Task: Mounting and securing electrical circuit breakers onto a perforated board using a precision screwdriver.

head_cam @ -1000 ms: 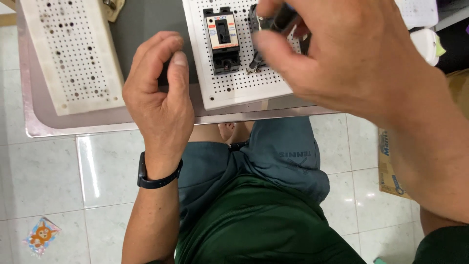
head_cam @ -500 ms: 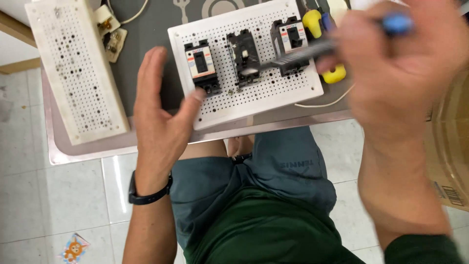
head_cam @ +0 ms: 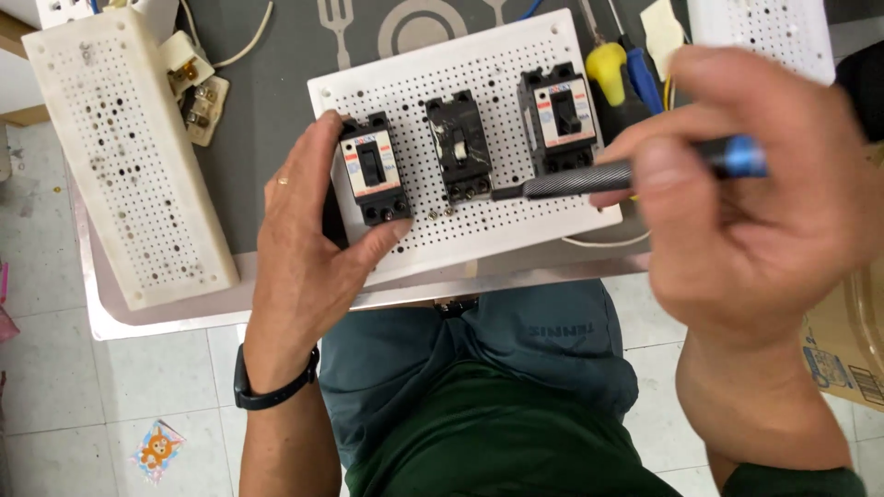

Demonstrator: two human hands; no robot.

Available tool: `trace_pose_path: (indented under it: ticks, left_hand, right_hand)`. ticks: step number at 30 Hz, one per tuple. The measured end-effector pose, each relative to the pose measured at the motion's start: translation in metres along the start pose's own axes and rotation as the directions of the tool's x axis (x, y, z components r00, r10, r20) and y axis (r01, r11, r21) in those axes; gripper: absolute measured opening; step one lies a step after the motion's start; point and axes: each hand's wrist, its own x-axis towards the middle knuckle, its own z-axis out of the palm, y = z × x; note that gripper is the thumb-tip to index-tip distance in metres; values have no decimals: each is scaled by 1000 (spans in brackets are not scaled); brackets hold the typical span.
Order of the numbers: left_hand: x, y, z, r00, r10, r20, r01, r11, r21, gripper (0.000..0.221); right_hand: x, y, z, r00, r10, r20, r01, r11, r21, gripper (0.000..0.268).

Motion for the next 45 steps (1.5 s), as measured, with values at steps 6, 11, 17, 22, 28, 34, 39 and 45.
trace_pose_path:
  ticks: [6, 11, 17, 22, 28, 34, 39, 45]
  left_hand:
    - [3, -1, 0, 999, 36, 12, -36, 999, 23, 84]
    - [8, 6, -4, 1000, 10, 25, -10, 1000, 2, 81]
    - [10, 5, -5, 1000, -7, 26, 7, 1000, -10, 82]
    - [10, 5, -7, 999, -4, 36, 5, 1000, -26, 80]
    - [16, 11, -6, 998, -9, 57, 10, 1000, -11, 82]
    - [13, 18, -4, 998, -58, 37, 57, 998, 24, 79]
    - [10, 14, -3, 999, -33, 16, 32, 999, 41, 81]
    - [12, 19, -3, 998, -51, 21, 50, 998, 37, 80]
  right_hand:
    - [24, -13, 5, 985, -32, 169, 65, 979, -195, 21]
    - [59, -23, 7, 867, -186, 462, 326, 913, -245, 10]
    - [83, -39, 12, 806, -158, 570, 372, 885, -281, 15]
    - [81, -34, 1, 848, -62, 527, 273, 903, -332, 15]
    - [68, -21, -33, 910, 90, 406, 107, 893, -438, 16]
    - [51, -4, -45, 941, 165, 295, -5, 879, -476, 16]
    - [47, -1, -43, 956, 125, 265, 17, 879, -476, 14]
    - [52, -2, -38, 956, 63, 287, 72, 896, -438, 14]
